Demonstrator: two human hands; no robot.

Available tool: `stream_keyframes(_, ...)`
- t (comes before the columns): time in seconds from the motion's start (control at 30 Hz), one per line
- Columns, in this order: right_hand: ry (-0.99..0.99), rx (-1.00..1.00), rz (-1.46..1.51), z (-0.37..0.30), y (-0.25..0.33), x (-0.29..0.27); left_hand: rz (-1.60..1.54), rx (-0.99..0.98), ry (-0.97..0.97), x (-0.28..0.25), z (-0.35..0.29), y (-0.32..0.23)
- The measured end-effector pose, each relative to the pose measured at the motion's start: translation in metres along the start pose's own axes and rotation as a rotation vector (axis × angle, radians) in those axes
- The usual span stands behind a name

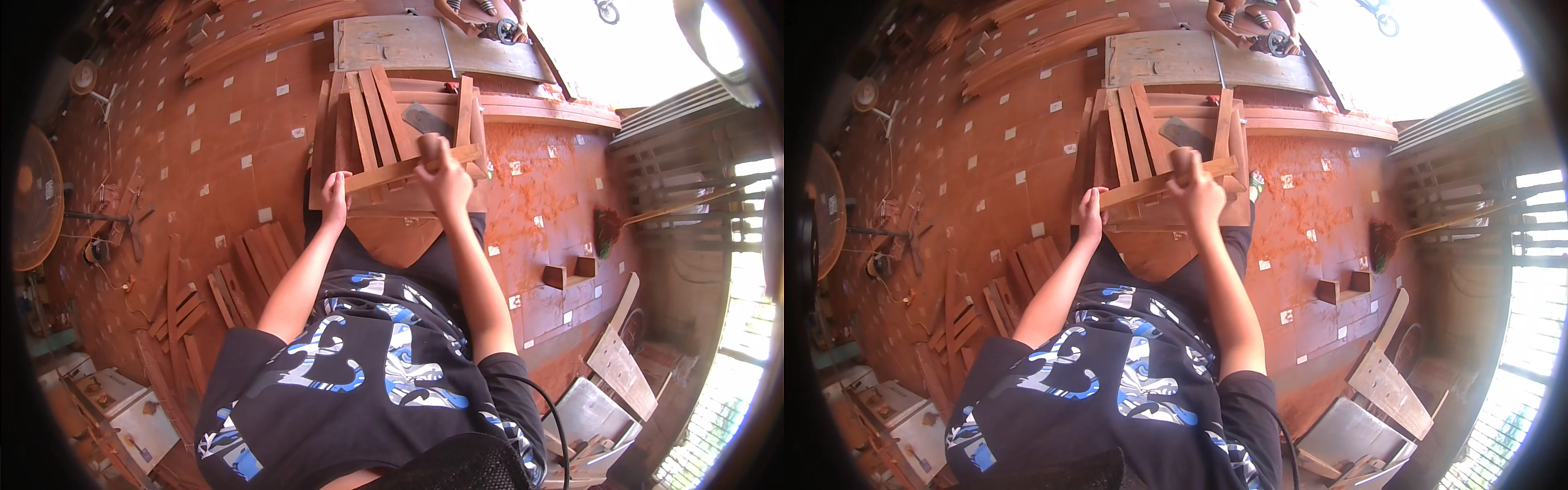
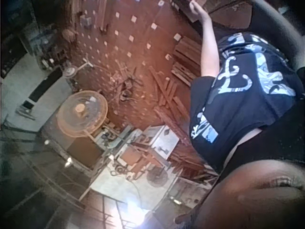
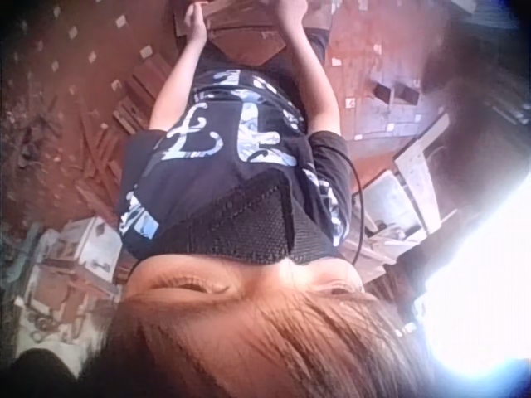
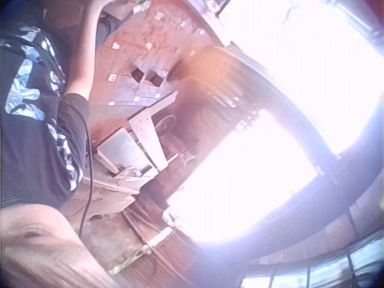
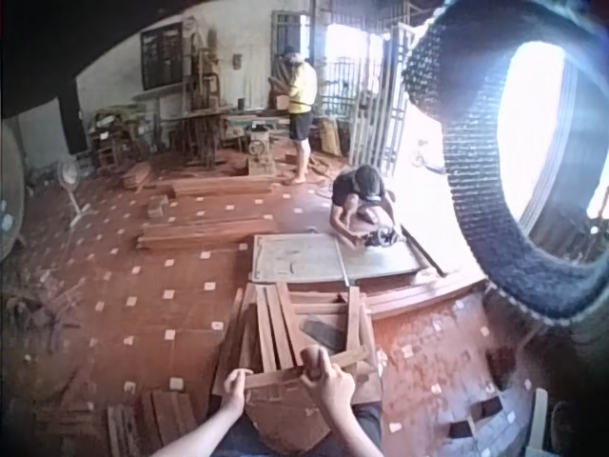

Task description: The person assembles a small wooden frame by hand, fitting slats into a rectangular structure. They repeatedly adjust and align the pieces to ensure a snug fit. Another person is visible in the background working on a separate task.

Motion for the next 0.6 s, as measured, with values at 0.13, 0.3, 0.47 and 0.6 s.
stream_keyframes(0.13,0.001,0.169,-0.098,0.024,-0.026,-0.006,0.029,-0.001,-0.01,-0.003,-0.001,0.002)
stream_keyframes(0.3,0.044,0.096,-0.151,0.007,0.023,0.022,0.083,0.088,-0.019,0.007,0.009,-0.003)
stream_keyframes(0.47,0.29,-0.189,0.033,-0.073,0.106,0.059,-0.125,0.028,0.011,0.007,0.012,0.013)
stream_keyframes(0.6,0.433,-0.113,0.162,-0.066,0.112,0.04,-0.111,-0.063,0.064,0.003,0.01,0.01)
Point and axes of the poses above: each hand's wrist, its own z-axis towards the middle knuckle, its own x-axis out of the palm, y = z × x, the point moved 7 cm from there along z, towards the middle knuckle, and after that the axes turned 11 degrees about x, right-handed, at the moved point
